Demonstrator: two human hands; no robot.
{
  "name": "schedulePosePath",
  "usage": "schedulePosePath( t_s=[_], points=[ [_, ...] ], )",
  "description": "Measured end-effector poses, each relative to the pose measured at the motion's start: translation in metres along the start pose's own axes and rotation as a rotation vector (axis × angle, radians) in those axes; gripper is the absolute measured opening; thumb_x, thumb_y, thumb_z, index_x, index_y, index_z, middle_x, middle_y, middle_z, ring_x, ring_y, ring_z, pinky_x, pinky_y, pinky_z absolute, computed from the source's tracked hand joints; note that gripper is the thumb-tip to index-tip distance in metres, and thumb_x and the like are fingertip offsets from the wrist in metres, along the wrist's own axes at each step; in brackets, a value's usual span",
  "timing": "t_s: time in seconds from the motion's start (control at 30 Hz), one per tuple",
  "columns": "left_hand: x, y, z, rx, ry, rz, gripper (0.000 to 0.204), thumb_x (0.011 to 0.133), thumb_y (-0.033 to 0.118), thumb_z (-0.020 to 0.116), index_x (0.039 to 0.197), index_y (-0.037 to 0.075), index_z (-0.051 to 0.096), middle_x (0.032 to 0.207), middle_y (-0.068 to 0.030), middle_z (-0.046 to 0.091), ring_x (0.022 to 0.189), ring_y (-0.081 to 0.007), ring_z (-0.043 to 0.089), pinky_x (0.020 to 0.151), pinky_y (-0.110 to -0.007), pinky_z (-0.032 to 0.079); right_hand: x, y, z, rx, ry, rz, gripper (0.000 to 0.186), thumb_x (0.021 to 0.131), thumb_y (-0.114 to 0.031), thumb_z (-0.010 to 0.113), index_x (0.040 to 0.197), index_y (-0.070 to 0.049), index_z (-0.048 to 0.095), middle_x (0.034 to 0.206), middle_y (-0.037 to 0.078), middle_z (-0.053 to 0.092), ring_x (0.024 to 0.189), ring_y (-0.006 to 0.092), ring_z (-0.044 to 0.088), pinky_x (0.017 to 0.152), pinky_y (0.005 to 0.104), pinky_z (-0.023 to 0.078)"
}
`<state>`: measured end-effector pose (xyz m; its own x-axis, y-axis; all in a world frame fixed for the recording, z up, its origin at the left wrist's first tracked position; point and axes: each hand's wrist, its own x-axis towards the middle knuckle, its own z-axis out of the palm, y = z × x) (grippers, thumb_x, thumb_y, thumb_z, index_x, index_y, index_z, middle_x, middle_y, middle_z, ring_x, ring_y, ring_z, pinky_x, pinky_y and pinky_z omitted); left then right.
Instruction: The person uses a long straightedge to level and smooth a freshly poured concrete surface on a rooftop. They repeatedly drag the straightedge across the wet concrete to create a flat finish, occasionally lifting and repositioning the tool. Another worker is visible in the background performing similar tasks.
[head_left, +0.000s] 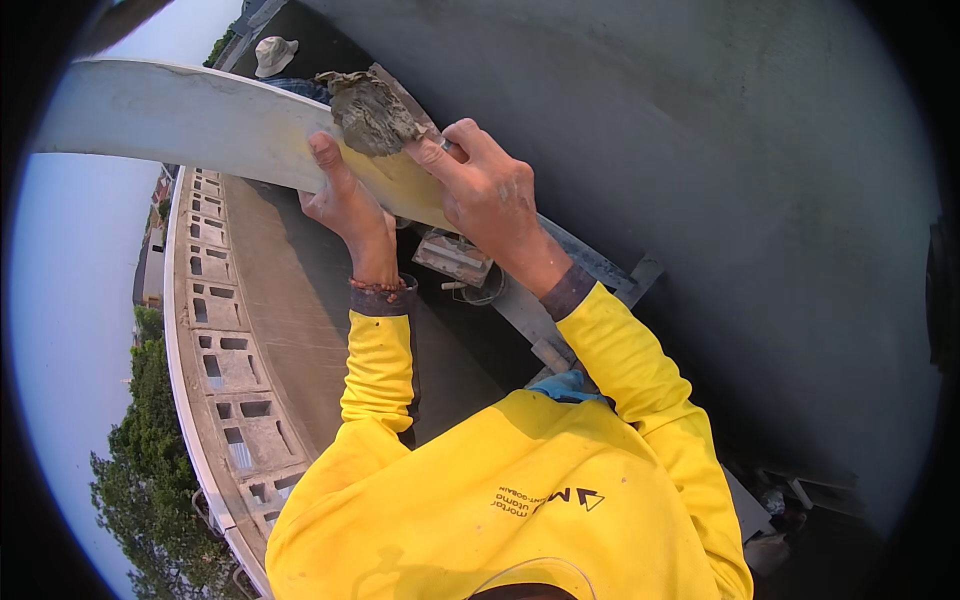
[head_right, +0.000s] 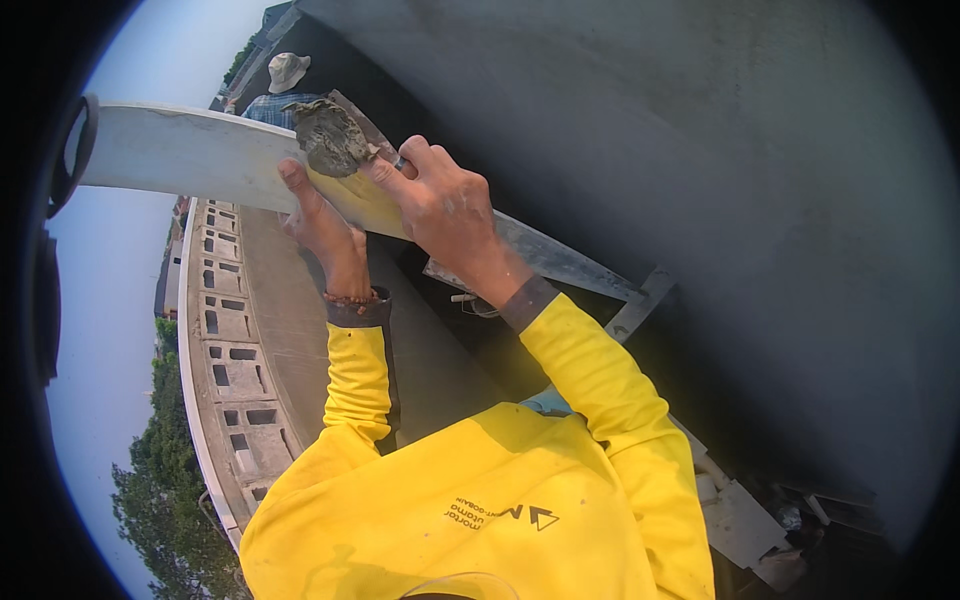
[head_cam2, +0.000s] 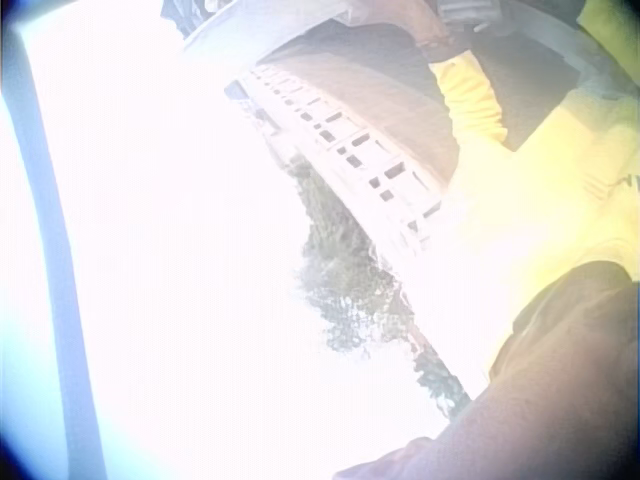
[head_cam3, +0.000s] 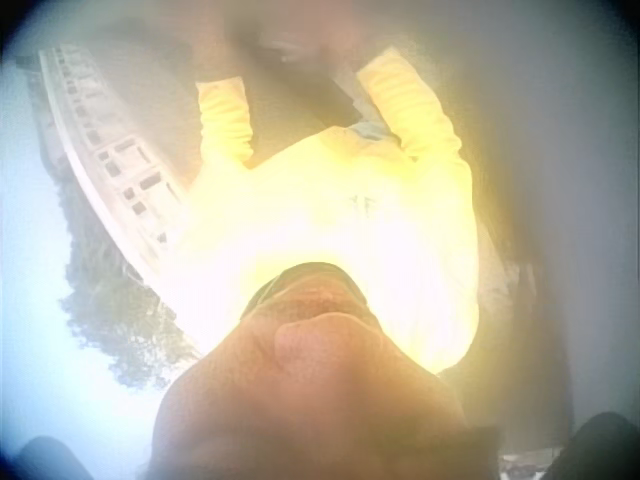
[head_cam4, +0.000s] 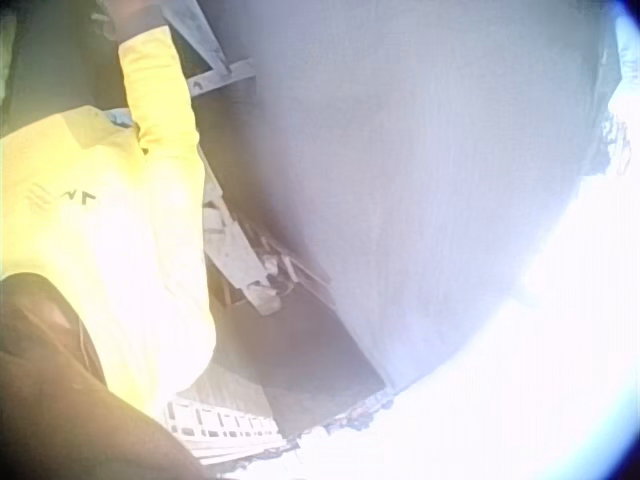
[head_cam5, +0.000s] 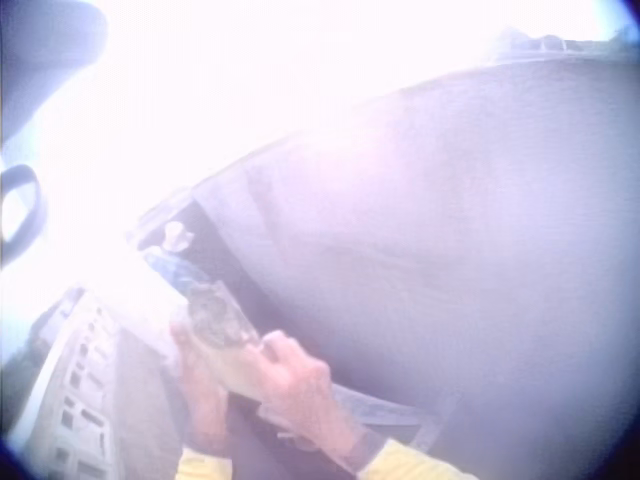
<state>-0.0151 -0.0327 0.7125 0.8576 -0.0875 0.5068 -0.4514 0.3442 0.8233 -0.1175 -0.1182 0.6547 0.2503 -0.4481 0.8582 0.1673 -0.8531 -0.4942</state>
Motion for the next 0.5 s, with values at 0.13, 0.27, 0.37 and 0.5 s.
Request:
schedulePosePath(
  t_s=[0.13, 0.27, 0.37, 0.5],
  points=[
    [0.006, -0.001, 0.004, -0.016, -0.036, 0.068, 0.091, 0.084, 0.052, 0.085, 0.140, -0.009, 0.047, 0.134, -0.0170, 0.058, 0.114, -0.0231, 0.062, 0.097, -0.037, 0.056, 0.006, 0.010, -0.037, -0.079, 0.042, -0.011, 0.044, 0.081, -0.001, 0.069, 0.119, -0.021, 0.074, 0.090, 0.003, 0.057, 0.073, 0.0172, 0.064, 0.055, 0.0315, 0.055],
    [0.015, -0.010, -0.013, 0.005, -0.024, 0.057, 0.097, 0.080, 0.055, 0.087, 0.140, -0.008, 0.045, 0.134, -0.0158, 0.057, 0.116, -0.0237, 0.062, 0.098, -0.038, 0.056, -0.049, 0.020, -0.069, -0.050, -0.080, 0.018, 0.045, 0.078, 0.001, 0.070, 0.119, -0.019, 0.074, 0.089, 0.004, 0.061, 0.068, 0.0182, 0.064, 0.052, 0.0313, 0.052],
    [0.025, -0.016, -0.022, -0.009, -0.034, 0.065, 0.099, 0.079, 0.055, 0.088, 0.141, -0.008, 0.043, 0.134, -0.0154, 0.057, 0.118, -0.0242, 0.061, 0.099, -0.039, 0.056, -0.104, 0.006, -0.092, 0.019, -0.186, 0.103, 0.043, 0.077, 0.004, 0.070, 0.116, -0.016, 0.073, 0.088, 0.005, 0.062, 0.066, 0.0200, 0.063, 0.053, 0.0315, 0.051],
    [0.034, -0.026, -0.024, 0.084, -0.021, 0.090, 0.105, 0.077, 0.064, 0.085, 0.136, -0.014, 0.045, 0.129, -0.0212, 0.058, 0.113, -0.0268, 0.065, 0.095, -0.040, 0.059, -0.184, -0.013, -0.107, 0.174, -0.394, 0.309, 0.037, 0.082, 0.007, 0.068, 0.116, -0.008, 0.068, 0.091, 0.011, 0.067, 0.068, 0.0284, 0.067, 0.057, 0.0325, 0.053]
  ],
)
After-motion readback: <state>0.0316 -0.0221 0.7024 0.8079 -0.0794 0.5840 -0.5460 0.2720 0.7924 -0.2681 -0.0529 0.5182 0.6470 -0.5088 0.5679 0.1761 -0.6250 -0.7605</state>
